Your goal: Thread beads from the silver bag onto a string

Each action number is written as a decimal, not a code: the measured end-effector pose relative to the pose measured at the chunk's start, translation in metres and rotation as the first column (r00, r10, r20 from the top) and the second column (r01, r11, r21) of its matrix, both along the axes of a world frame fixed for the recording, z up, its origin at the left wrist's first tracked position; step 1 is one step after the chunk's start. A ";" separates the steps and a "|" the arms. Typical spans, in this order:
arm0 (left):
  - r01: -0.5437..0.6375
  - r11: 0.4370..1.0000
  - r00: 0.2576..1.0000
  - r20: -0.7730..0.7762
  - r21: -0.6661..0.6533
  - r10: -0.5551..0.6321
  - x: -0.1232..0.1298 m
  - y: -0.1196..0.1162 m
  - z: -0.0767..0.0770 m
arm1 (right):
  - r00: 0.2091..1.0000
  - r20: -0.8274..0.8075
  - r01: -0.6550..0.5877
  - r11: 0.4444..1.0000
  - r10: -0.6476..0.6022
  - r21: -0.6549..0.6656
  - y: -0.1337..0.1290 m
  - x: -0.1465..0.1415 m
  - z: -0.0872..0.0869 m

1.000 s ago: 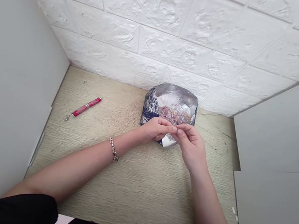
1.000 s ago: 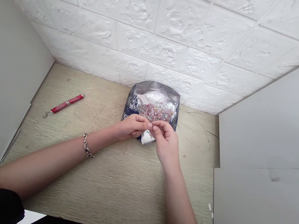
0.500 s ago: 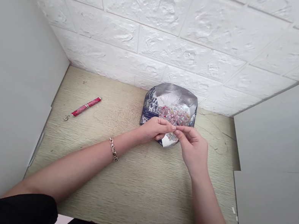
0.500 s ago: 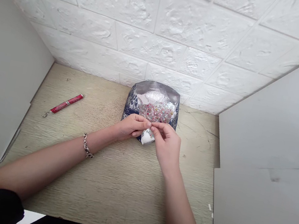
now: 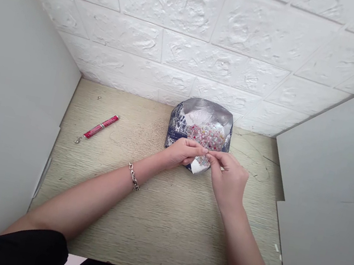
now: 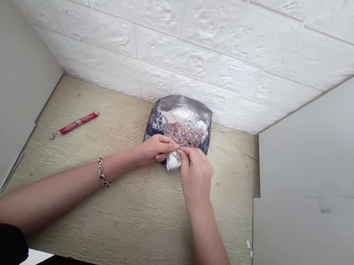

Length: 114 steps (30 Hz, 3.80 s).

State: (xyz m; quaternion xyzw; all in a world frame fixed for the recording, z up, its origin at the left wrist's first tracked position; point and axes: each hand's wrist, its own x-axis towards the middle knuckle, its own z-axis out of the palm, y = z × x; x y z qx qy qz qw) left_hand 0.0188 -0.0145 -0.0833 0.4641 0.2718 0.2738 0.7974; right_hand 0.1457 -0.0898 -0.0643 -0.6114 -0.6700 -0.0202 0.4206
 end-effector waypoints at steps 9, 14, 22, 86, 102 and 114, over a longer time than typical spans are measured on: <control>-0.020 1.000 1.000 -0.007 -0.005 0.020 0.001 -0.001 0.001 | 0.999 0.039 -0.001 0.998 -0.001 0.065 0.001 -0.002 -0.003; -0.026 1.000 1.000 -0.014 0.009 0.026 0.001 -0.001 0.001 | 0.998 0.068 0.008 0.997 -0.013 0.072 0.001 -0.003 -0.003; -0.054 0.998 0.998 -0.017 0.026 0.054 0.001 -0.001 -0.001 | 0.997 0.083 -0.007 0.999 0.003 0.049 0.002 -0.002 -0.004; -0.033 0.999 0.999 0.008 0.000 0.033 0.001 -0.002 0.002 | 0.999 0.009 -0.032 0.995 0.032 0.093 0.002 0.004 -0.001; -0.074 0.993 0.984 0.152 -0.088 0.087 0.001 0.001 0.001 | 0.937 0.297 0.267 0.922 -0.182 -0.278 0.009 -0.002 -0.018; -0.115 0.983 0.981 0.139 -0.141 0.134 0.003 0.002 0.001 | 0.891 0.438 0.312 0.861 -0.119 -0.401 0.023 -0.005 -0.015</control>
